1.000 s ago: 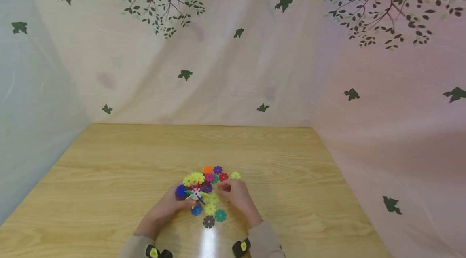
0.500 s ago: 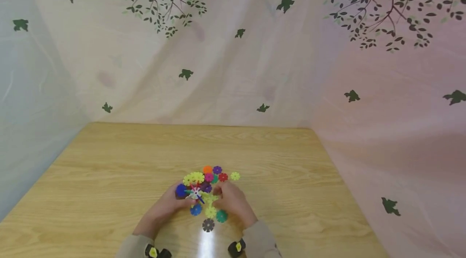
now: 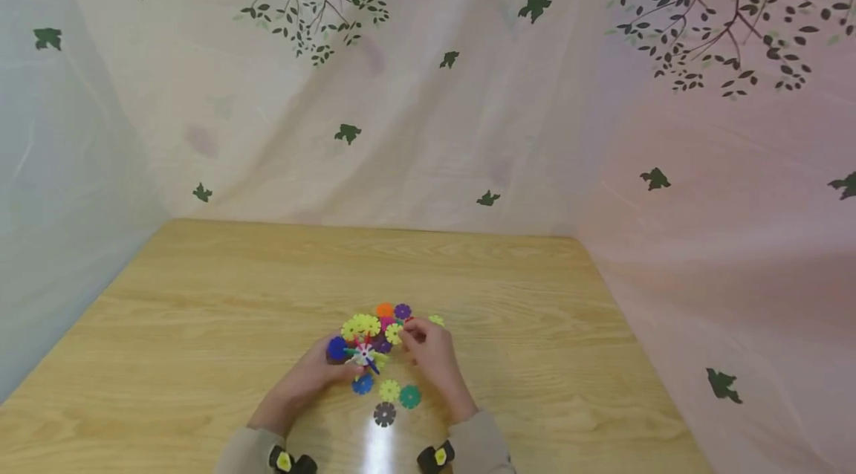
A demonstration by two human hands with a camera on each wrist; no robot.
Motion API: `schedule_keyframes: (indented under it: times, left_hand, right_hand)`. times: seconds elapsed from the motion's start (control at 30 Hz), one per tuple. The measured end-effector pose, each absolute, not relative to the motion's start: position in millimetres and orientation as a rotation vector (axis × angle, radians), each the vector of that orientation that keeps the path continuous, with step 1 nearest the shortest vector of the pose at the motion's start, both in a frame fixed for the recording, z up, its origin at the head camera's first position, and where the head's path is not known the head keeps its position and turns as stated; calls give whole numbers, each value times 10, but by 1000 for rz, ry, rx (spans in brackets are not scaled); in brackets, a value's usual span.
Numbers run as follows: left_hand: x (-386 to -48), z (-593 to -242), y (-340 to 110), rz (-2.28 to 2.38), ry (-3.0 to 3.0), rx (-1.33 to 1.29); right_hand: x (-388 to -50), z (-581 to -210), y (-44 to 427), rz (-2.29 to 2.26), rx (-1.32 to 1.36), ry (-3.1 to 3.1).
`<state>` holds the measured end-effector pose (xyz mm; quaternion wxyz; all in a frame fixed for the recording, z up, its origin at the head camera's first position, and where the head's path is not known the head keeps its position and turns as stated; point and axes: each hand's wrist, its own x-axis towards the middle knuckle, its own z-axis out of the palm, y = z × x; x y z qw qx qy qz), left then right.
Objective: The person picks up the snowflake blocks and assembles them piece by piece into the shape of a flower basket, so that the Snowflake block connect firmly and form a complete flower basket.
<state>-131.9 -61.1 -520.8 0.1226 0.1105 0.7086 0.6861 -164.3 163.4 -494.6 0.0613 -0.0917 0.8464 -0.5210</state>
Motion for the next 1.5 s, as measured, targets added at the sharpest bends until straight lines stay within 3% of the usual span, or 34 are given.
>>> schedule_keyframes:
  times: [0.57, 0.93, 1.33, 1.5]
  left_hand:
    - [-1443, -5187, -490, 1987, 2058, 373]
    - [-1355, -5180, -560, 1900, 2071, 457]
    - [-1318, -5157, -648, 1996, 2091, 295]
    - [-1299, -5174, -670, 1988, 1963, 357]
  right_hand:
    - [-1626, -4898, 1572, -1347, -434, 2869]
    - [-1596, -4871, 1536, -1350, -435, 2687]
    - [-1574, -4894, 1447, -1592, -377, 2549]
    - [-1579, -4915, 1437, -1689, -288, 2543]
